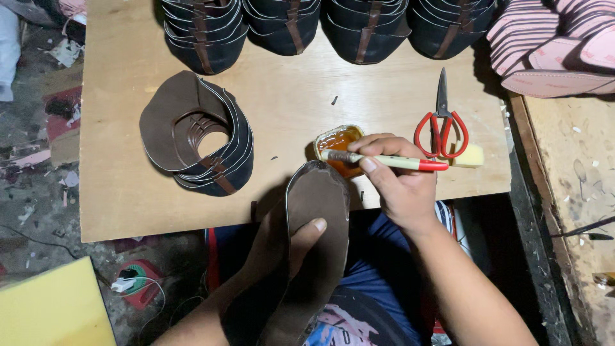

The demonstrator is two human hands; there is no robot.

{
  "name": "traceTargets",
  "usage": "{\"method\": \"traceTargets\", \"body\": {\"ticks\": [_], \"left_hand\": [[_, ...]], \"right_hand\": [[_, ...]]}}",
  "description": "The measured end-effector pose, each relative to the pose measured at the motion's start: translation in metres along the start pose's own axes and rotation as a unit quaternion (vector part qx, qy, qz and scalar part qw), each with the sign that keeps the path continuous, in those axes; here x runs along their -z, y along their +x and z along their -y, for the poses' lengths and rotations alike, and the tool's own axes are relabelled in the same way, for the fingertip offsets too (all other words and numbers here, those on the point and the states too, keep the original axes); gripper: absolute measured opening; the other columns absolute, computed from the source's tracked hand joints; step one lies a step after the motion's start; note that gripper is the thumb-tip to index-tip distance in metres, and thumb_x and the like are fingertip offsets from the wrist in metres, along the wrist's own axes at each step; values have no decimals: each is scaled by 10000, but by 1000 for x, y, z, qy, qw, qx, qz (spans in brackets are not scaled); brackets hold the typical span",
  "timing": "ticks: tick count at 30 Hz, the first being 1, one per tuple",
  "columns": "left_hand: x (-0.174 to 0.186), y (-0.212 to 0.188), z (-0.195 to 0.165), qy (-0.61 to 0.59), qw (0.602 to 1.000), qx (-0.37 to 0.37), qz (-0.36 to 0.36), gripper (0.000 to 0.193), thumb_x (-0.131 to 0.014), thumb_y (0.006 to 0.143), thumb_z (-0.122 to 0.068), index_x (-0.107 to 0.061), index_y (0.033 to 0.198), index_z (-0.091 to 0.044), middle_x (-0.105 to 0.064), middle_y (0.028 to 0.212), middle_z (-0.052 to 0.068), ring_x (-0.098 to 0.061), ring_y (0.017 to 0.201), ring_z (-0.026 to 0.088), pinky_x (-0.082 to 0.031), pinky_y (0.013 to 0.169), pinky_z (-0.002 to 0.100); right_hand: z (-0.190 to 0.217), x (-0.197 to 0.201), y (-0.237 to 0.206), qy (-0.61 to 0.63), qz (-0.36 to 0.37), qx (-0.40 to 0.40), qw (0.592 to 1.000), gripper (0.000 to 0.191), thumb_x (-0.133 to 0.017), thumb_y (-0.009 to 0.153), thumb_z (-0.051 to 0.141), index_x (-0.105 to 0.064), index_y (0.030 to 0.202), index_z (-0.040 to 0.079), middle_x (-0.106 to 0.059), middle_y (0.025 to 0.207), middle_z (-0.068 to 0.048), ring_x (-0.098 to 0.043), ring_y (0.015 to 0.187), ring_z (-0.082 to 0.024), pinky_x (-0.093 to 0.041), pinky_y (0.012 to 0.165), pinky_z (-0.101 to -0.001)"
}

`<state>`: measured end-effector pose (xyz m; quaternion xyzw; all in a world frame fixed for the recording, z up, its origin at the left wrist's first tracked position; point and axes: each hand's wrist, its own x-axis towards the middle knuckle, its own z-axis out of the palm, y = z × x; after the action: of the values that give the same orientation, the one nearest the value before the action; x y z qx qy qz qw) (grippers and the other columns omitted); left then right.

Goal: The person holds a shoe upper in one hand and uses a brush to apply adhesive from a container along the edge of the upper. They rotate the upper to reach different sections, then set it on the table and pick up the next upper to continue gluing.

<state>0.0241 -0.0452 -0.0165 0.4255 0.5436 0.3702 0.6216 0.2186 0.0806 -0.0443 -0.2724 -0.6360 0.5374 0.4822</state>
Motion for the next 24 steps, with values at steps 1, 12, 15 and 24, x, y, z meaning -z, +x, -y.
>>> {"method": "traceTargets", "body": {"ticks": [1, 12, 15, 24], "left_hand": [[0, -4, 1, 7, 1000, 6, 5, 298, -732, 865, -128, -682, 1110, 33, -693, 849, 98, -630, 750, 155, -509, 661, 304], [23, 7, 11, 7, 996, 51, -75, 277, -759, 850, -136, -711, 1058, 40, -699, 773, 85, -630, 676, 139, -509, 601, 296], [25, 13, 19, -26, 998, -17, -52, 330, -762, 832, -157, -681, 1095, 25, -727, 812, 55, -679, 714, 116, -542, 624, 278], [24, 15, 27, -34, 998, -6, -56, 335, -770, 831, -180, -687, 1081, 27, -708, 850, 97, -661, 756, 139, -541, 660, 302]], "right_hand": [[-1, 0, -1, 38, -26, -3, 999, 128, -637, 1020, 24, -618, 1138, -23, -678, 1198, -158, -660, 1110, -210, -558, 1005, -350], [-13, -7, -47, -35, -76, -29, 996, 212, -674, 1012, 44, -656, 1203, -47, -692, 1156, -141, -679, 1038, -177, -565, 932, -314], [-15, -10, -47, -11, -73, -39, 996, 178, -654, 1002, 31, -662, 1170, -28, -689, 1150, -129, -693, 1011, -180, -578, 913, -315], [7, -8, -31, -104, 4, 52, 993, 140, -628, 1004, 10, -629, 1139, -27, -654, 1216, -155, -643, 1146, -212, -519, 1042, -350]]}}
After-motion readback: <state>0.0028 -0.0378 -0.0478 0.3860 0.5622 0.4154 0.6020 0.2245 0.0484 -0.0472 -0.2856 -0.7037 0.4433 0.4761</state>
